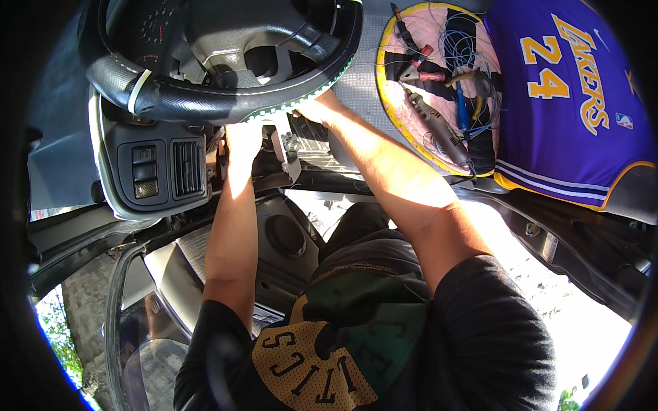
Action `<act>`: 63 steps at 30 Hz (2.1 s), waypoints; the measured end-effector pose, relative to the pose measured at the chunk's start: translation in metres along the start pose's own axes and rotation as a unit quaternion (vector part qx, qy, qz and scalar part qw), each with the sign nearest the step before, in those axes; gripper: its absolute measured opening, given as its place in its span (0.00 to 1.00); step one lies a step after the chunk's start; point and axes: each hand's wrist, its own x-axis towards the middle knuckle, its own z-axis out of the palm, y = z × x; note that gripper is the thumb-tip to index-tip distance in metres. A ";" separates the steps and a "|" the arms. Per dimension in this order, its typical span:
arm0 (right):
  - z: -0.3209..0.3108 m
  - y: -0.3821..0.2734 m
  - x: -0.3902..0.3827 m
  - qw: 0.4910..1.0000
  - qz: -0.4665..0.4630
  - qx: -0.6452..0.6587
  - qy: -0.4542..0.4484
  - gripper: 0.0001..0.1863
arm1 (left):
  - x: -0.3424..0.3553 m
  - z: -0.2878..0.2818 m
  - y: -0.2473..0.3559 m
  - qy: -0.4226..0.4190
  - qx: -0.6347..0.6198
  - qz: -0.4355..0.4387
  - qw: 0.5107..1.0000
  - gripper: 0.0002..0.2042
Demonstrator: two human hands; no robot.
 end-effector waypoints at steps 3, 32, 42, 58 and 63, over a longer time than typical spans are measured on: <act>0.005 0.050 0.024 0.989 -0.077 0.124 0.020 0.09 | 0.006 0.005 0.001 0.010 0.015 0.007 1.000 0.20; -0.001 0.025 0.017 0.990 0.078 -0.028 -0.111 0.08 | -0.006 0.011 -0.030 0.019 -0.054 0.014 0.998 0.19; 0.001 0.028 0.022 0.981 0.132 0.126 -0.064 0.09 | -0.010 0.017 -0.051 0.045 -0.210 -0.008 0.977 0.17; 0.001 0.069 0.027 0.985 -0.161 -0.066 -0.015 0.09 | -0.001 0.017 -0.050 0.040 -0.028 0.090 0.995 0.13; 0.002 0.050 0.020 0.994 -0.103 -0.020 -0.039 0.07 | -0.005 0.018 -0.055 0.056 -0.121 0.055 0.990 0.12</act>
